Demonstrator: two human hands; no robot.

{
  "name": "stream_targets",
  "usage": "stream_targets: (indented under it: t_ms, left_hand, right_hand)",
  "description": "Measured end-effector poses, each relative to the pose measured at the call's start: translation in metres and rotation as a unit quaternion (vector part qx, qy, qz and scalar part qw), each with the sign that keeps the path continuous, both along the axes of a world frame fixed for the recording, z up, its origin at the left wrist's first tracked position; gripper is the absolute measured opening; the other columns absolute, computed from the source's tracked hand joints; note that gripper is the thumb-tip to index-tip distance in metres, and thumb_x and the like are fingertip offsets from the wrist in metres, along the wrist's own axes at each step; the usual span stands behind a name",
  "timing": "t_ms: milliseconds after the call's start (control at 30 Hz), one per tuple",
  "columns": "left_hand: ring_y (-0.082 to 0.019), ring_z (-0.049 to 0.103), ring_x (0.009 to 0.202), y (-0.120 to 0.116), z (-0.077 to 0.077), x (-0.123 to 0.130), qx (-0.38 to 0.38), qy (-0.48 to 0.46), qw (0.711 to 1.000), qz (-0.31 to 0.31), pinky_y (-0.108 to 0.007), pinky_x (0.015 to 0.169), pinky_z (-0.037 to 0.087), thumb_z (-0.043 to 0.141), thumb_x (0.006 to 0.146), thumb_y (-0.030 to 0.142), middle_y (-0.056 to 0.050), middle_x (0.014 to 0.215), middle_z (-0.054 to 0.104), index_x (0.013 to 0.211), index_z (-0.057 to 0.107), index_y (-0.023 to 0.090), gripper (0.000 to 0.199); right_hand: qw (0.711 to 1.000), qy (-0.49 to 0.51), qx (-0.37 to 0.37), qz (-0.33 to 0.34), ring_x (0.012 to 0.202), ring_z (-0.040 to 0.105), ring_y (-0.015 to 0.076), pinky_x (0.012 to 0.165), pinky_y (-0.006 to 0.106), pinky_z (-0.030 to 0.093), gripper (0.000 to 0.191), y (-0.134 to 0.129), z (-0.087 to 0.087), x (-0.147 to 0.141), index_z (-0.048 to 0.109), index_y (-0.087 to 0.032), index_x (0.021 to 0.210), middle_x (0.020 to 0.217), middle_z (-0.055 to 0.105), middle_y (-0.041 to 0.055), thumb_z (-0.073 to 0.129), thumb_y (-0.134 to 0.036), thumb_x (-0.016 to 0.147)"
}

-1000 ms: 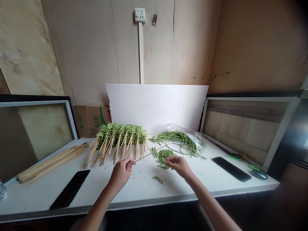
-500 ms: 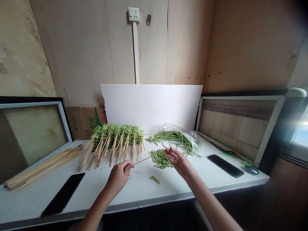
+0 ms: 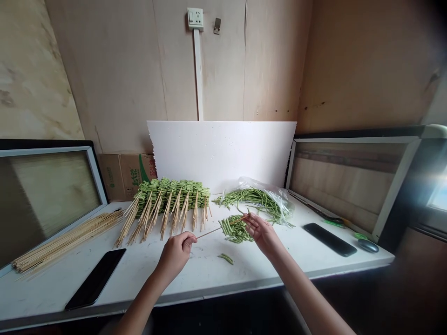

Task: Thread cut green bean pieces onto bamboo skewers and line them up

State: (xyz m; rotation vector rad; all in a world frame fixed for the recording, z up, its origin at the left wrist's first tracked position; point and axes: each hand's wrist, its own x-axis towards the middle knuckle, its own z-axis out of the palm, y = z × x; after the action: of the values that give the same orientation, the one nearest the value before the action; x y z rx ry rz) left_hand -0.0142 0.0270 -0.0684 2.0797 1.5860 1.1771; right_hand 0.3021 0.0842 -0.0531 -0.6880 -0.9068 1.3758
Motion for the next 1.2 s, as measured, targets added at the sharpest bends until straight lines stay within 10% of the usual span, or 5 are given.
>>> stream_targets:
  t_ms: [1067, 1200]
  left_hand:
    - [-0.019, 0.061, 0.058, -0.003, -0.004, 0.012, 0.02, -0.002, 1.0, 0.01, -0.027, 0.061, 0.042, 0.044, 0.1, 0.038, -0.002, 0.063, 0.066, 0.088, 0.072, 0.02, 0.035]
    - [-0.019, 0.06, 0.058, 0.003, -0.004, 0.001, 0.021, -0.002, 0.999, 0.04, -0.027, 0.061, 0.041, 0.044, 0.1, 0.036, -0.001, 0.064, 0.065, 0.09, 0.071, 0.02, 0.033]
  right_hand:
    - [0.993, -0.109, 0.033, -0.041, 0.113, 0.067, 0.0305, 0.086, 0.04, 0.059, 0.038, -0.019, -0.02, -0.044, 0.082, -0.026, 0.1, 0.119, 0.076, 0.0087, 0.082, -0.056, 0.077]
    - [0.946, -0.311, 0.092, 0.003, 0.099, 0.071, 0.0308, 0.079, 0.042, 0.058, 0.039, -0.017, -0.013, -0.03, 0.084, -0.026, 0.098, 0.105, 0.079, 0.0101, 0.072, -0.06, 0.084]
